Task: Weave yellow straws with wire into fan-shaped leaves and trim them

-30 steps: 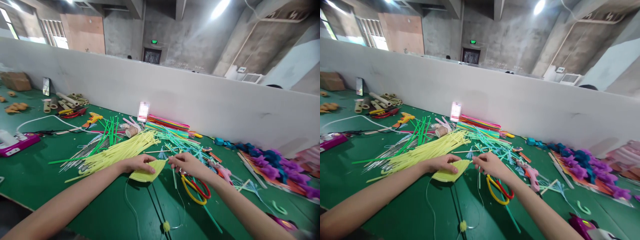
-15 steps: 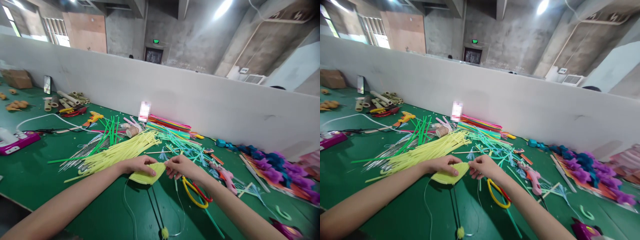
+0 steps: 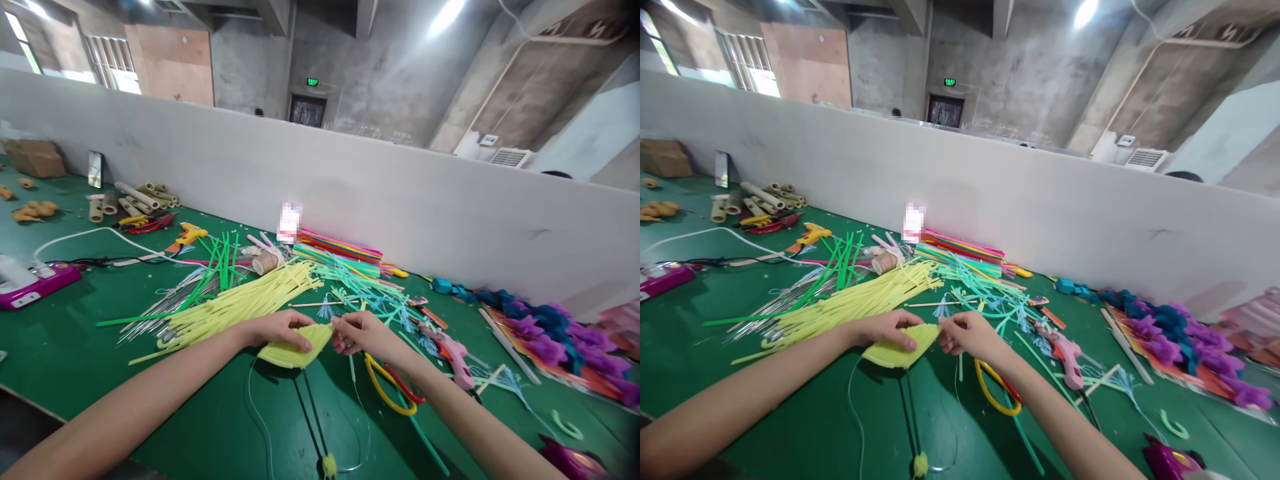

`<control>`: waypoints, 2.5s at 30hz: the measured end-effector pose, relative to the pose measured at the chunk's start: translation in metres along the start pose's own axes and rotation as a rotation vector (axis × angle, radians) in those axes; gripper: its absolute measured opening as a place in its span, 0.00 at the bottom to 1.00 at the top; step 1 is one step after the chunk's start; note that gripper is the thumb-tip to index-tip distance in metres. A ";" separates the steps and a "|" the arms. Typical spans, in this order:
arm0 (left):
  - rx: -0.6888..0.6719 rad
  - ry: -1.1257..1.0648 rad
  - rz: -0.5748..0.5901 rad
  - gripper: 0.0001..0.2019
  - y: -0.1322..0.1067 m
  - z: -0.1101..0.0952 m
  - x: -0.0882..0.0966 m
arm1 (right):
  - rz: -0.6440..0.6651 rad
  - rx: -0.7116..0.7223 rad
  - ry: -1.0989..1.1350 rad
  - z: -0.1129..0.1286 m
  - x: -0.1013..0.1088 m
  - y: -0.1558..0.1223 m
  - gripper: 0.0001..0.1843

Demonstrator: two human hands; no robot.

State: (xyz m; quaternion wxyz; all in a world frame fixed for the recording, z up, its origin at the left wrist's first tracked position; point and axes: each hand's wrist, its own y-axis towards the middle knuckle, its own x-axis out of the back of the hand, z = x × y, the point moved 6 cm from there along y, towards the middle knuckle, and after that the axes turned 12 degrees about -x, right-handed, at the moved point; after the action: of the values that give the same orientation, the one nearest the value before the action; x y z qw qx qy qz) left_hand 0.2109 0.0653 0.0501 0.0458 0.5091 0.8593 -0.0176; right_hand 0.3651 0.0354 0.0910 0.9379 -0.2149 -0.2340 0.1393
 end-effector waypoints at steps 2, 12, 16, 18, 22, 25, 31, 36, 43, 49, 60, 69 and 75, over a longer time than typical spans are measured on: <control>0.001 -0.005 -0.004 0.20 0.000 0.000 0.000 | -0.006 -0.019 0.017 0.002 0.002 -0.002 0.26; 0.003 -0.003 0.000 0.21 0.000 0.001 -0.001 | -0.003 0.075 0.019 0.000 -0.001 0.004 0.20; 0.003 0.001 0.007 0.21 0.000 0.003 0.001 | -0.075 0.147 -0.051 -0.003 -0.007 0.005 0.19; 0.003 0.002 0.009 0.20 0.001 0.003 0.002 | -0.124 0.161 -0.078 -0.003 -0.010 0.004 0.19; 0.009 0.017 -0.015 0.17 0.001 0.002 0.001 | -0.118 0.180 -0.075 0.002 -0.010 0.000 0.21; 0.013 0.006 -0.011 0.17 -0.002 -0.002 -0.003 | -0.148 0.175 -0.124 0.005 0.005 -0.009 0.23; 0.021 -0.189 -0.037 0.21 -0.009 -0.012 0.001 | -0.487 0.042 -0.648 -0.019 0.044 -0.044 0.13; -0.141 -0.246 -0.383 0.19 -0.012 -0.030 0.042 | -0.438 -0.083 -0.860 -0.050 0.036 -0.051 0.19; -0.339 -0.714 -0.592 0.15 -0.020 -0.055 0.056 | -0.480 -0.141 -0.898 -0.061 0.035 -0.042 0.32; -0.408 -0.707 -0.689 0.19 -0.022 -0.063 0.047 | -0.581 0.008 -0.549 -0.072 0.055 -0.050 0.26; -0.447 -0.770 -0.888 0.17 -0.020 -0.038 0.048 | -0.503 0.124 -0.357 -0.054 0.009 -0.077 0.52; -0.440 -0.866 -0.765 0.18 -0.017 -0.044 0.032 | -0.582 0.269 -0.664 -0.027 -0.052 -0.053 0.53; -0.427 -0.858 -0.713 0.19 -0.015 -0.042 0.025 | -0.590 0.304 -0.704 -0.028 -0.043 -0.044 0.50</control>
State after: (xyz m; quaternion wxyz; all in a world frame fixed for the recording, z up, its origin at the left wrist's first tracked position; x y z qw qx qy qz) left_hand 0.1830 0.0831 0.0893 0.4814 0.1160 0.8665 -0.0630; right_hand 0.3491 -0.0277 0.0730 0.8220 0.0606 -0.5651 -0.0359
